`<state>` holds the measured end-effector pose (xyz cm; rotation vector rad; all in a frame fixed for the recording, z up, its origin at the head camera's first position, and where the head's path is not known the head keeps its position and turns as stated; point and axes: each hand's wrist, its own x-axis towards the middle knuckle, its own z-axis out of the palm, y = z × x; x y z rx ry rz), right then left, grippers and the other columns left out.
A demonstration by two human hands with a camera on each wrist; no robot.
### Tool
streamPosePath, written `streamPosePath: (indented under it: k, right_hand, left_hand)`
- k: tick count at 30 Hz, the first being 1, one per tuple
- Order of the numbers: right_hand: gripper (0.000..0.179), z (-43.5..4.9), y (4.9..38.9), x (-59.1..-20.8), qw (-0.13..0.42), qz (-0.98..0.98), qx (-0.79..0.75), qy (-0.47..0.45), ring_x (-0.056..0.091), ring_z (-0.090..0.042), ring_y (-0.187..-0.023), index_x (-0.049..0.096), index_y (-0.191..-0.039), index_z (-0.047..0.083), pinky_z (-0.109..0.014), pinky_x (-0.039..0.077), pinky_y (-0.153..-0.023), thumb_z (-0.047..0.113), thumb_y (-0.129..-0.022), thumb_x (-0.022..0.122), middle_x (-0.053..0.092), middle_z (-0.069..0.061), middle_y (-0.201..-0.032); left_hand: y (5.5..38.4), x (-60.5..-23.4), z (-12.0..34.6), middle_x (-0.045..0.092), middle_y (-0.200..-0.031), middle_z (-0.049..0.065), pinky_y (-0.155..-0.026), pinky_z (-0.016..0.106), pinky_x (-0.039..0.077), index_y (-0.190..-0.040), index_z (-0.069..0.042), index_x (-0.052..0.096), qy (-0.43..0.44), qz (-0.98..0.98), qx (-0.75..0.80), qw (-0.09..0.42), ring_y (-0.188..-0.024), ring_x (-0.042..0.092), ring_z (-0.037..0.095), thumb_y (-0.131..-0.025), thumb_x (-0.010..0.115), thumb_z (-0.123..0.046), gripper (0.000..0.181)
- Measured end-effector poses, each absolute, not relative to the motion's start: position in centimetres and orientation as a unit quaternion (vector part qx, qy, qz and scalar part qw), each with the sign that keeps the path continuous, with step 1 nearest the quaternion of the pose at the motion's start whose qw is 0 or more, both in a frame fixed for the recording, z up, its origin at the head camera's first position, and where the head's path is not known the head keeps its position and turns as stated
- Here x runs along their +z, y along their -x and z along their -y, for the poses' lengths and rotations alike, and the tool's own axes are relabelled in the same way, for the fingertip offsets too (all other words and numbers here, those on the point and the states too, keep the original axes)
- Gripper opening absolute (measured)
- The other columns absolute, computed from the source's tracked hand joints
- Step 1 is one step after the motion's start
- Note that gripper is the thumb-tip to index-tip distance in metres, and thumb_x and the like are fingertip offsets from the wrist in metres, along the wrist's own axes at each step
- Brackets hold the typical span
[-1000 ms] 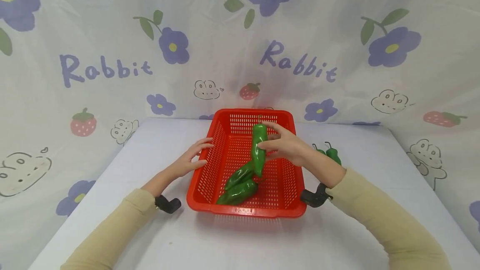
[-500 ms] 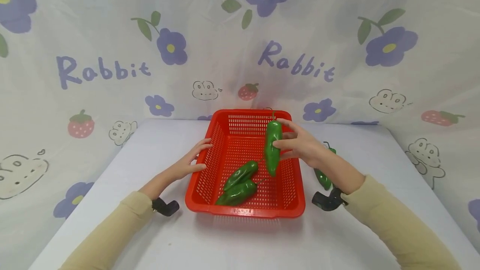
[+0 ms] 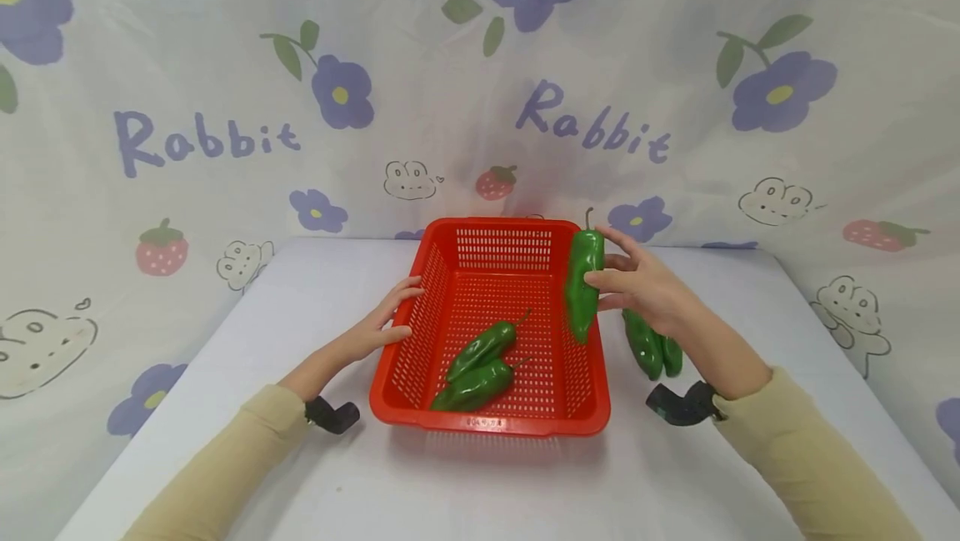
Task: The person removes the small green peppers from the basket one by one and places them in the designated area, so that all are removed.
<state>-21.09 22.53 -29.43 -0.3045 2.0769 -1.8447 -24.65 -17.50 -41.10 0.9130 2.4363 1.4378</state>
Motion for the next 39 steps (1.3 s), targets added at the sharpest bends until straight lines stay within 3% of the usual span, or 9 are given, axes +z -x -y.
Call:
streamPosePath:
  k: [9, 15, 20, 29, 39]
  right_hand:
    - [0.075, -24.7, 20.8, -30.1, 0.135, -0.766, -0.622, 0.090, 0.060, -0.008, -0.089, 0.007, -0.147, 0.022, -0.026, 0.052, -0.077, 0.017, -0.090, 0.055, 0.027, -0.022, -0.138]
    - [0.079, -26.2, 20.8, -31.0, 0.116, -0.795, -0.591, 0.073, 0.059, -0.003, -0.083, 0.002, -0.148, 0.014, -0.021, 0.051, -0.074, 0.020, -0.090, 0.056, 0.013, -0.031, -0.145]
    - [0.079, -27.5, 20.9, -31.9, 0.096, -0.808, -0.579, 0.058, 0.059, -0.002, -0.082, 0.001, -0.147, 0.010, -0.020, 0.051, -0.073, 0.023, -0.091, 0.055, 0.017, -0.034, -0.143]
    - [0.078, -30.3, 21.0, -33.6, 0.070, -0.806, -0.586, 0.045, 0.060, 0.001, -0.083, -0.002, -0.147, 0.008, -0.020, 0.052, -0.072, 0.018, -0.092, 0.052, 0.021, -0.032, -0.138]
    - [0.078, -32.8, 21.2, -35.4, 0.052, -0.819, -0.571, 0.032, 0.057, 0.007, -0.083, -0.004, -0.148, 0.015, -0.017, 0.051, -0.071, 0.019, -0.093, 0.052, 0.011, -0.040, -0.140]
  left_hand:
    - [22.8, -38.2, 16.7, 0.010, -0.148, 0.023, -0.094, 0.055, 0.041, -0.135, 0.008, 0.027, -0.309, -0.816, 0.480, 0.091, -0.130, 0.021, 0.041, -0.083, 0.051, -0.008, 0.059]
    - [24.3, -40.6, 17.4, 0.010, -0.151, 0.011, -0.094, 0.052, 0.042, -0.138, -0.004, 0.030, -0.309, -0.815, 0.483, 0.085, -0.133, 0.019, 0.034, -0.084, 0.052, -0.016, 0.059]
    - [24.5, -41.0, 17.5, 0.010, -0.151, 0.010, -0.095, 0.053, 0.041, -0.138, -0.005, 0.030, -0.307, -0.820, 0.476, 0.080, -0.134, 0.019, 0.033, -0.084, 0.052, -0.015, 0.059]
    - [22.9, -38.5, 16.8, 0.009, -0.147, 0.024, -0.093, 0.056, 0.041, -0.135, 0.009, 0.027, -0.317, -0.813, 0.481, 0.086, -0.130, 0.018, 0.042, -0.084, 0.051, -0.010, 0.059]
    - [24.6, -41.1, 17.6, 0.010, -0.151, 0.010, -0.096, 0.053, 0.040, -0.138, -0.006, 0.029, -0.310, -0.815, 0.482, 0.082, -0.135, 0.015, 0.033, -0.084, 0.054, -0.019, 0.061]
